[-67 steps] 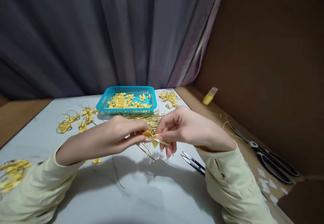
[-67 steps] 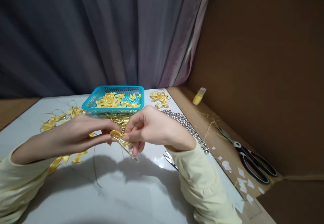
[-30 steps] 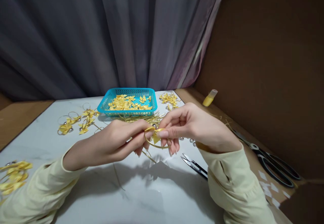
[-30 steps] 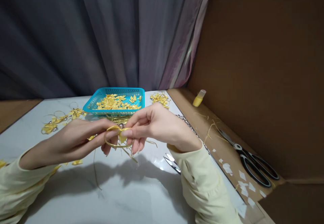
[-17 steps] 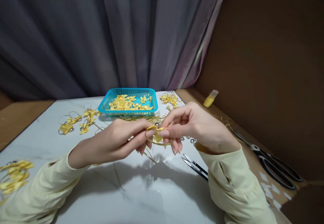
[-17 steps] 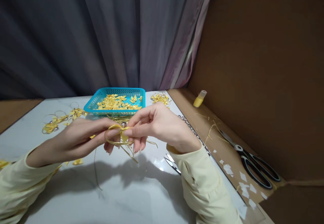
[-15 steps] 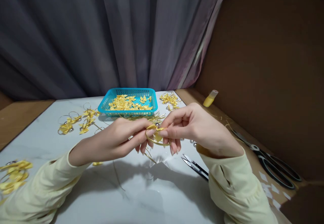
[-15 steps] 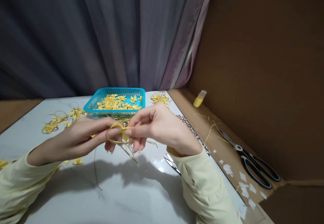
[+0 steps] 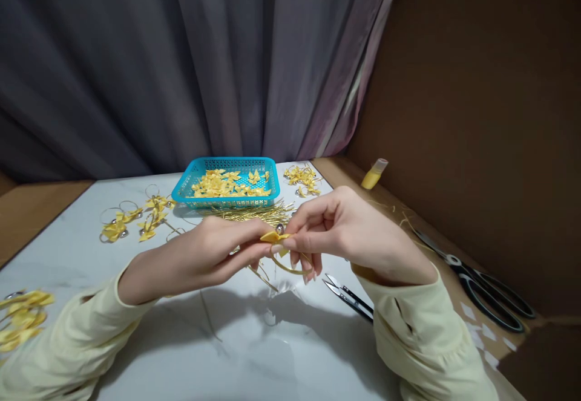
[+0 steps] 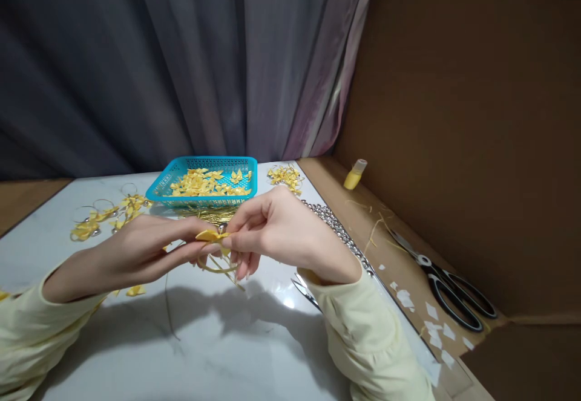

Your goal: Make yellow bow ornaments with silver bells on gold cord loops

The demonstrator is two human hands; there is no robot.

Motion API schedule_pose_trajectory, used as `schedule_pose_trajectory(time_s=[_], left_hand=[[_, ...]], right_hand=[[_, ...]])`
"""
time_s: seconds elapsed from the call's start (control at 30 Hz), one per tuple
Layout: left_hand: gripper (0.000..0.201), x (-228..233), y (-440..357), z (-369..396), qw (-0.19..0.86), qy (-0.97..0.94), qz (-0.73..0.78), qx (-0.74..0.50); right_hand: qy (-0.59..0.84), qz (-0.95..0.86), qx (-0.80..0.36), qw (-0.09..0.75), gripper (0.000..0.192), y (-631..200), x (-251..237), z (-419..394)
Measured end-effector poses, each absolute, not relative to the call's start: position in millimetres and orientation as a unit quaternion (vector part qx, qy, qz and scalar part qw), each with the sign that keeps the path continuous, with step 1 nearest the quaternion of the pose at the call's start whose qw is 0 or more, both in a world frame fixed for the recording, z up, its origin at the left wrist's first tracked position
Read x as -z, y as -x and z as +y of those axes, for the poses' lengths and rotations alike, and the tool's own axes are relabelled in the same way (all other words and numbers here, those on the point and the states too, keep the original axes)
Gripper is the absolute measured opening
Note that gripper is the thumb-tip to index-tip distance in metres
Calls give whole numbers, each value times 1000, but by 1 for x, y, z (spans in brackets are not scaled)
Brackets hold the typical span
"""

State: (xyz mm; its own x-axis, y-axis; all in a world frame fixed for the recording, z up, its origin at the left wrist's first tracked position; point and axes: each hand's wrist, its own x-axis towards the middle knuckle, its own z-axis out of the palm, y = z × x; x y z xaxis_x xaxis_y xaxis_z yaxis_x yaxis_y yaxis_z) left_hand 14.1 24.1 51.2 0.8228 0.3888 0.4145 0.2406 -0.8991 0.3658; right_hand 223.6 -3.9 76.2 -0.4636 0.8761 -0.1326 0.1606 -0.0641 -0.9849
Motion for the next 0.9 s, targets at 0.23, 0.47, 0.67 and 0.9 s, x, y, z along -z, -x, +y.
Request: schedule_pose_trajectory(time_s=[0.23,0.47,0.67,0.9], left_hand=[[14,-55,-11,23,207,-933,172,-237],[18,-61,-13,21,274,-910,181,-251],[23,-63,-14,26,332,-905,177,-197],[27,-66,-10,28,317,-923,148,-160]], right_hand=[[425,-609,-590,316,14,-222,-79,-5],[405,-591,-616,327,16,-221,-81,-5],[415,-599,-610,311,11,-223,-82,-5],[449,-627,-584,254,6,-222,-76,-6]])
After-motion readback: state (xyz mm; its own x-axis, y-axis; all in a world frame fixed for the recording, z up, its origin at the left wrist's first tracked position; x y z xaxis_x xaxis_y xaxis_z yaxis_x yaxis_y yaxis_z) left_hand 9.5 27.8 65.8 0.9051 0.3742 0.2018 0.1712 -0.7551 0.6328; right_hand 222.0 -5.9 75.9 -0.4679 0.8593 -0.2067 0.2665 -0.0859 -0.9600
